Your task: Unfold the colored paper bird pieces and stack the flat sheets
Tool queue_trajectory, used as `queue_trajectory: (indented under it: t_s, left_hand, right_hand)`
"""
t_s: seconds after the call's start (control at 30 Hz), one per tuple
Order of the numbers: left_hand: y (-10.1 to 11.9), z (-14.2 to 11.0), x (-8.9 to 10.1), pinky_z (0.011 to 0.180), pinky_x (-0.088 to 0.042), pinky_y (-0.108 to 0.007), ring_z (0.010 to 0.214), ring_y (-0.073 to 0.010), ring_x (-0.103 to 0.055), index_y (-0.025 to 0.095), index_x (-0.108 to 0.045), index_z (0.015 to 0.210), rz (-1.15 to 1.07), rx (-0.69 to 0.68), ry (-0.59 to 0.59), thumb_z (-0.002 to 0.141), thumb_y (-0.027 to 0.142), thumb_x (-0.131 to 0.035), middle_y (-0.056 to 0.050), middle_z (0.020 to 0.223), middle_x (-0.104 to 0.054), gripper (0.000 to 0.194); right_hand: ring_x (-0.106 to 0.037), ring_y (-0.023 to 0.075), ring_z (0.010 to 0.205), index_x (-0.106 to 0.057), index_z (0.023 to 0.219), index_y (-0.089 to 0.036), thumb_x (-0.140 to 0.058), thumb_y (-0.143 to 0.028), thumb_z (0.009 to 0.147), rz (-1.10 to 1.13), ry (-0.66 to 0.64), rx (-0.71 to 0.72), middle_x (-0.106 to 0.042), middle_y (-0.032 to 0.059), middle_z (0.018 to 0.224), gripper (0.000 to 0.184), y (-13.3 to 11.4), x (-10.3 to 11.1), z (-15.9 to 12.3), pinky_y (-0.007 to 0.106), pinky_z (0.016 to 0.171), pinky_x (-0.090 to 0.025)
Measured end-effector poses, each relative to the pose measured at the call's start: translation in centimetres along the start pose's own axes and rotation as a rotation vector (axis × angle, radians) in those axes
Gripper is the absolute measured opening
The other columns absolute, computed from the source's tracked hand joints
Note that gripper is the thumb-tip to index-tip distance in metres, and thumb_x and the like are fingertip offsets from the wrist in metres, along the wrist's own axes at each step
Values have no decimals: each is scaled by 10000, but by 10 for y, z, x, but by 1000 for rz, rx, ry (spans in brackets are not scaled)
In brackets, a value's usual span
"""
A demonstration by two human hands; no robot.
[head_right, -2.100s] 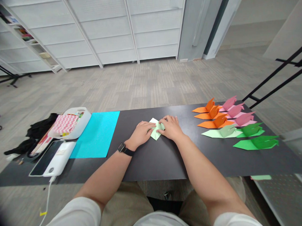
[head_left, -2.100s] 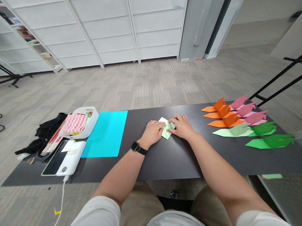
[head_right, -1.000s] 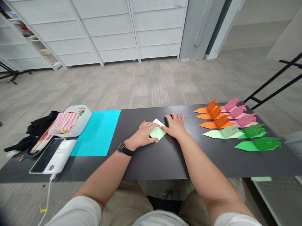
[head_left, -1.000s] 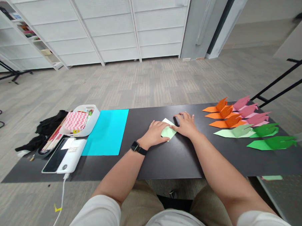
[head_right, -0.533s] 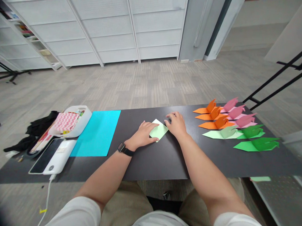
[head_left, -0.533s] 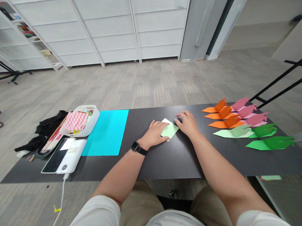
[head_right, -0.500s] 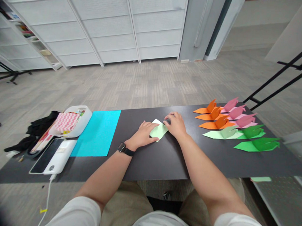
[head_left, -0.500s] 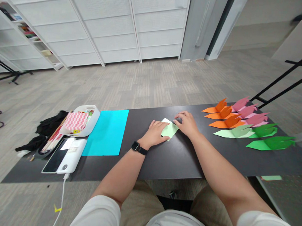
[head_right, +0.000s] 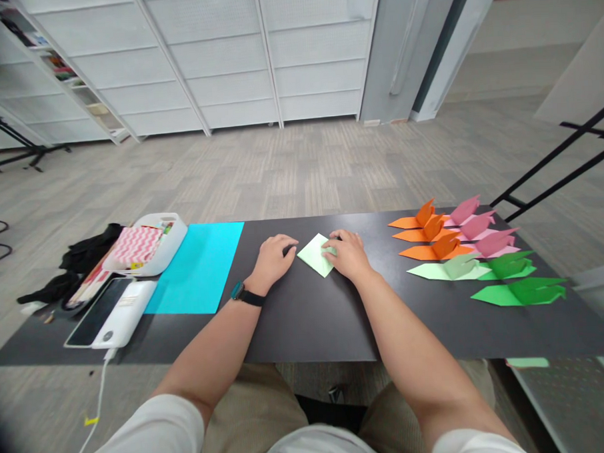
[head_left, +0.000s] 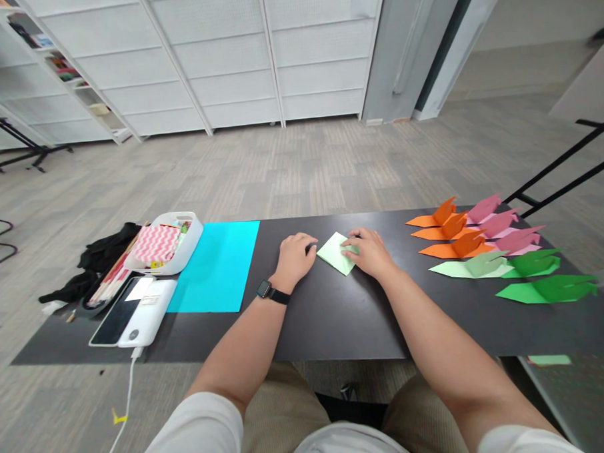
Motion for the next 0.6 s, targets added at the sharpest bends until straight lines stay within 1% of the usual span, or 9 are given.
queue_trajectory:
  t_s: [0.13,0.23,0.43,0.53,0.6]
  left_hand:
    - [0,-1,-7,1121,-463,-492,1153,-253,-649,289,-818,1043,36,0,-74,951,182,-564,-29,1231,-746,291]
    - [3,-2,-10,1135,-448,-500,1174,-252,-643,299,-823,1044,35,-14,-102,942,166,-569,-17,1264,-743,304]
    - [5,-1,-8,1123,-458,-475,1169,-246,-653,293,-806,1058,-2,-52,-87,950,192,-612,-8,1246,-756,244]
    - [7,0,-6,1118,-461,-463,1172,-241,-656,285,-793,1063,-34,-84,-76,951,237,-659,-14,1232,-758,182]
    - [10,0,-5,1117,-463,-456,1179,-236,-654,287,-787,1085,-55,-112,-85,950,249,-676,-18,1236,-753,179]
  right_hand:
    - [-547,330,1315,-817,1131,-355,-688,-325,935,9,0,0,-631,79,1352,236,3,0,0,630,1199,-319]
    - [-540,327,1319,-820,1148,-356,-681,-313,939,5,-2,-5,-628,81,1359,255,4,0,1,594,1184,-356]
    - [-557,321,1299,-819,1164,-362,-674,-292,941,-23,-6,-4,-633,73,1362,276,6,0,2,571,1170,-391]
    - [-567,321,1290,-825,1165,-357,-673,-286,944,-31,-13,28,-638,78,1360,277,6,1,2,560,1163,-409]
    - [-571,318,1288,-827,1171,-356,-674,-278,944,-30,-25,61,-637,79,1366,284,5,2,1,550,1163,-417]
Point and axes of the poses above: each hand's wrist, its own z-axis towards the middle knuckle, its own x-axis out of the back of the hand, y = z × x, the point moved 5 cm from there along z, towards the middle knuckle
